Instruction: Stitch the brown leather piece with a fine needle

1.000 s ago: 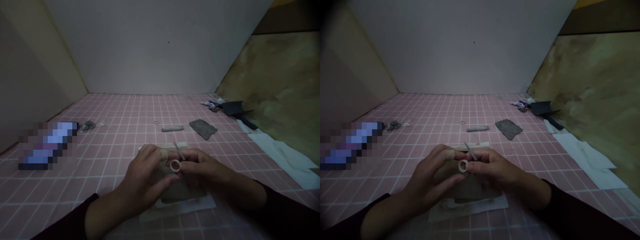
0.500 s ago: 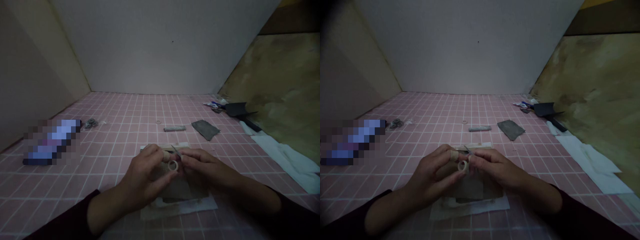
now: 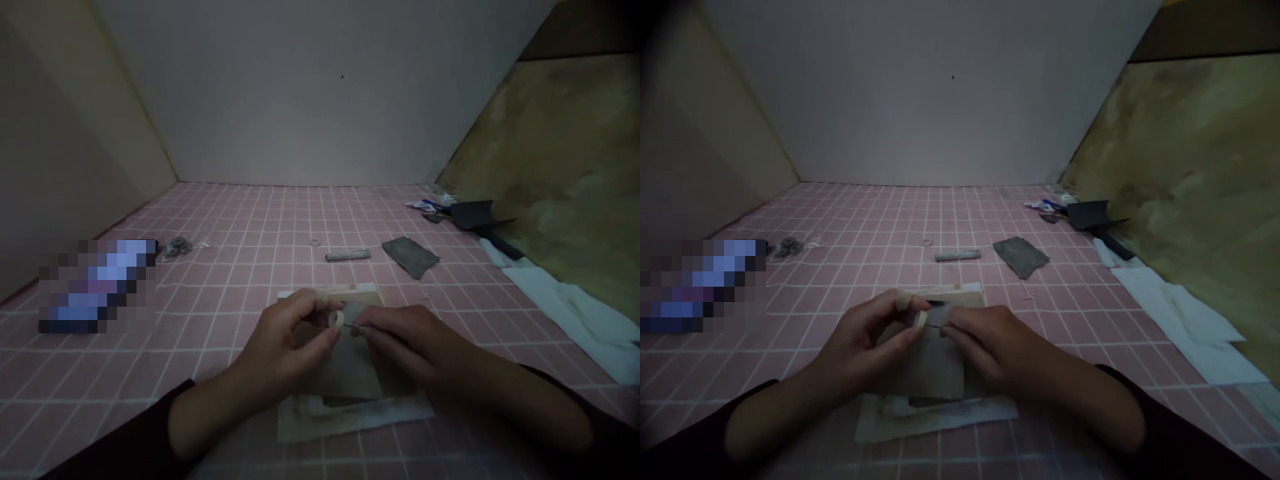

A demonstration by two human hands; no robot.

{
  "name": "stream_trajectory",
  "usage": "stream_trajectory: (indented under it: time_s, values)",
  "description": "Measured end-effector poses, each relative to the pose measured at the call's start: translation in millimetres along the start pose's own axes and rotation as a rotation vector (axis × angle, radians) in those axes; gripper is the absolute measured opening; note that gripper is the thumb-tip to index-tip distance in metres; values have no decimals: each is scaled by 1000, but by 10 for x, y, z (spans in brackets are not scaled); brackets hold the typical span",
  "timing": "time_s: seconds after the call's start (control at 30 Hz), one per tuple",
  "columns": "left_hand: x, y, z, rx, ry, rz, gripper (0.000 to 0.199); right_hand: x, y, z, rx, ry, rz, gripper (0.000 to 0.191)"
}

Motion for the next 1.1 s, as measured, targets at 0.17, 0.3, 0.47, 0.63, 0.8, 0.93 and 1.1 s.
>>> stream_trajectory:
  time_s: [0.17, 0.3, 0.47, 0.63, 0.8, 0.93, 1.1]
  values:
    - [-20, -63, 66, 73, -58, -97, 12, 4, -48, 12, -88, -1, 16, 23]
    - [-27, -60, 35, 116, -63, -102, 16, -4, -70, 14, -181, 51, 50, 22]
    - [-17, -60, 36, 154, -97, -98, 17, -18, -107, 15, -238, 55, 47, 20]
    - [-53, -51, 55, 248, -162, -107, 18, -6, -98, -42, 27, -15, -49, 27]
    - [-43, -79, 31, 232, -118, -156, 11, 9, -119, -60, 142, -10, -110, 33]
    - [-3, -77, -28, 99, 13, -179, 13, -43, -90, -56, -282, 91, 123, 21]
    - [-17, -72, 47, 231, -80, -201, 10, -15, -81, -51, -66, 16, 35, 21]
Point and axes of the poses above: each hand's wrist, its own x-axis towards the middle knuckle, its own y-axis out of the back of the hand, z = x × y, the point moved 7 cm from there along x, towards the middle knuckle, and after that the axes turned 9 degrees about -x, right-handed, at the moved point
